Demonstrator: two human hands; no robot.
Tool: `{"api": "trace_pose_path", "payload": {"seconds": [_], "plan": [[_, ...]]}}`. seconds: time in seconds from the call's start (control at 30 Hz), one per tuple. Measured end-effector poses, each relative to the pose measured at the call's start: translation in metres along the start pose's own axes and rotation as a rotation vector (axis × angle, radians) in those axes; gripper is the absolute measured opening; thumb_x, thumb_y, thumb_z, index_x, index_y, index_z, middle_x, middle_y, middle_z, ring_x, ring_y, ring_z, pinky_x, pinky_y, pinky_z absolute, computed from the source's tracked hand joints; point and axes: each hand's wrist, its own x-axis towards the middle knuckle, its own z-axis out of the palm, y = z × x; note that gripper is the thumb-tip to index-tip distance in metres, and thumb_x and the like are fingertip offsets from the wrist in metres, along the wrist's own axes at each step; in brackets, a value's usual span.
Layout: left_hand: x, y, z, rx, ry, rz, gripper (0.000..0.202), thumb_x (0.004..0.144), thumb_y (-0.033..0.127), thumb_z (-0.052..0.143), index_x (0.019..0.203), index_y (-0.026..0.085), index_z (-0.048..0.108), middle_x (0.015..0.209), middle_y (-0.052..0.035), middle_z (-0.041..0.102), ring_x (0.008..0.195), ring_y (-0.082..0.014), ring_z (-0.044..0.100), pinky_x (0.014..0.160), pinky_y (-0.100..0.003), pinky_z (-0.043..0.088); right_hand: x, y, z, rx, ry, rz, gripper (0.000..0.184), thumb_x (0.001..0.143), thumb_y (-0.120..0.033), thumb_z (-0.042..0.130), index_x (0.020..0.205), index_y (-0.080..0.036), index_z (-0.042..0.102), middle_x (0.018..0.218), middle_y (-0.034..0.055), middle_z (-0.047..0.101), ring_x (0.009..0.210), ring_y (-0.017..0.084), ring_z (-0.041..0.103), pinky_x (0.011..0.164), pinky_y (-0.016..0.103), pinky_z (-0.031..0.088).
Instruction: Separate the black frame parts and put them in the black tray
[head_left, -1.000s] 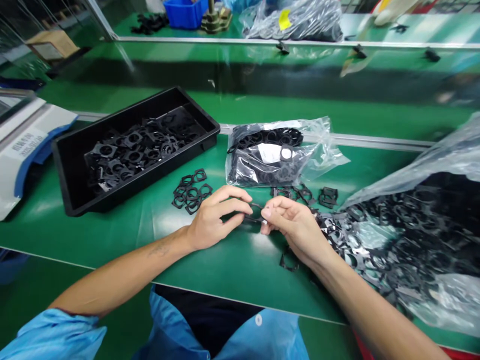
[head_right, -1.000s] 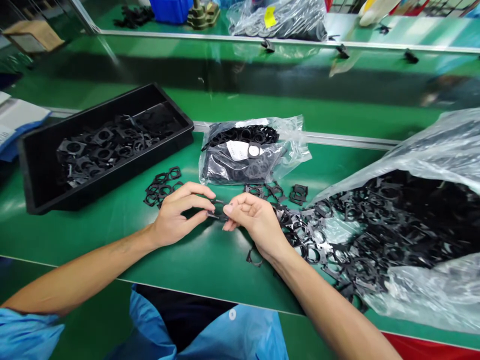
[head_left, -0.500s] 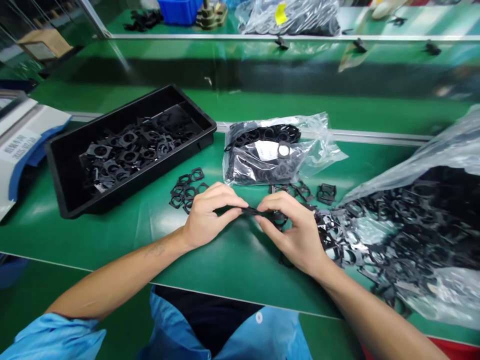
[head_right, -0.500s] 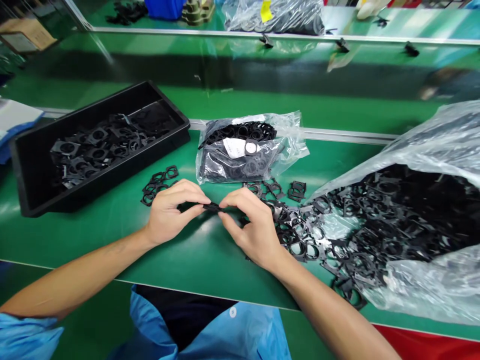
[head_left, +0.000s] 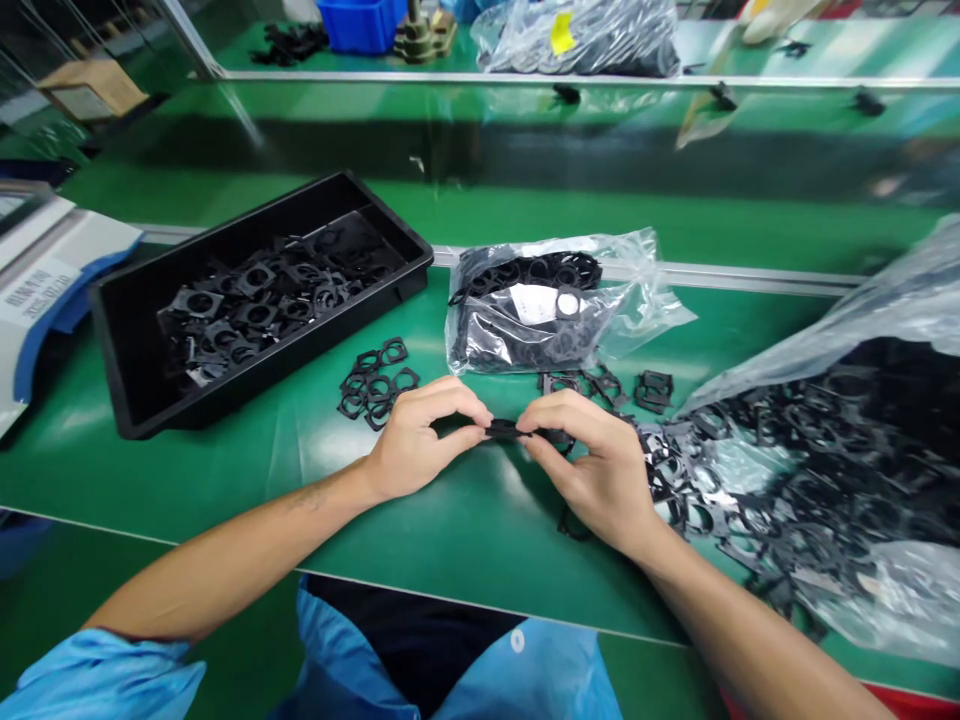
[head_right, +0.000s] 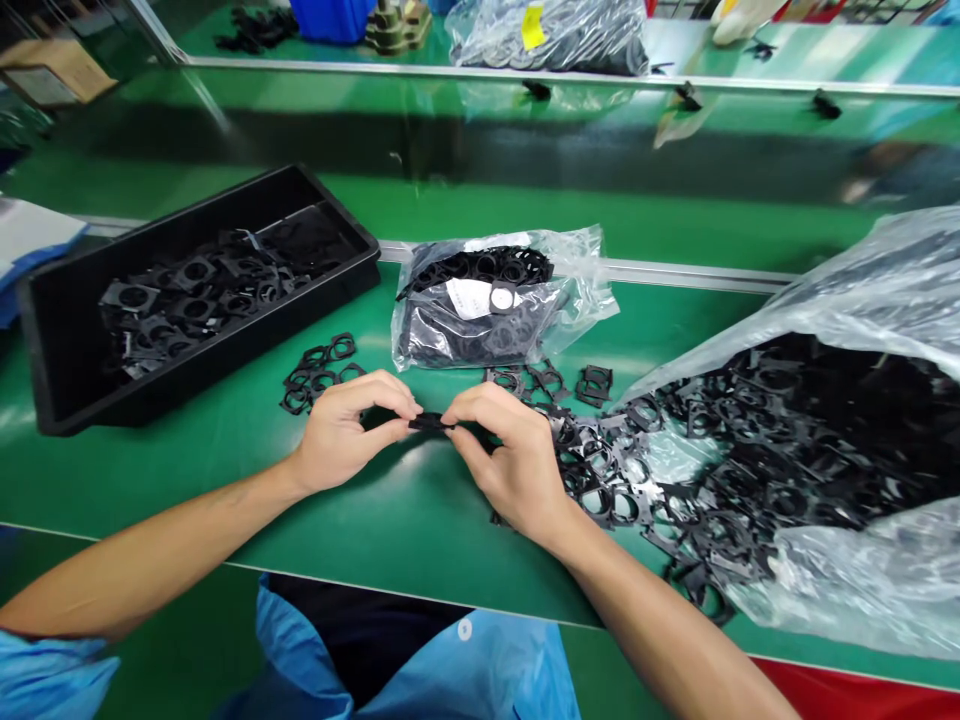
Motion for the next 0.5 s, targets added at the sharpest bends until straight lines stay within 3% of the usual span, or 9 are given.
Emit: {"api": "trace_pose_path", "payload": {"seconds": [0.27,0.5], "plan": [[-0.0008,-0.0003,0.0023,0.009,-0.007,-0.022,0.003,0.09,0.019,0.069,0.087,0.018,0.07,0.083,-0.0036,0.074,0.078,-0.0148,0.068,0.074,-0.028,0.055,0.0023,0.0001,-0.0015,0.028,0.009,-0.052,0.017,0.092,-0.017,0.064,0.077,-0.024,0.067,0.083,0.0048,0.071,0.077,0.019,0.068,0.073,0.035,0.057],[-0.0007,-0.0028,0.0059,-0.111,0.007,-0.174,0.016,0.089,0.031,0.074,0.085,0.017,0.068,0.079,-0.001,0.071,0.073,-0.0126,0.067,0.073,-0.025,0.056,-0.0006,0.0025,0.0042,0.079,0.007,0.107,0.006,0.091,-0.02,0.069,0.094,-0.023,0.072,0.091,0.0049,0.074,0.077,0.019,0.07,0.073,0.032,0.059]]}}
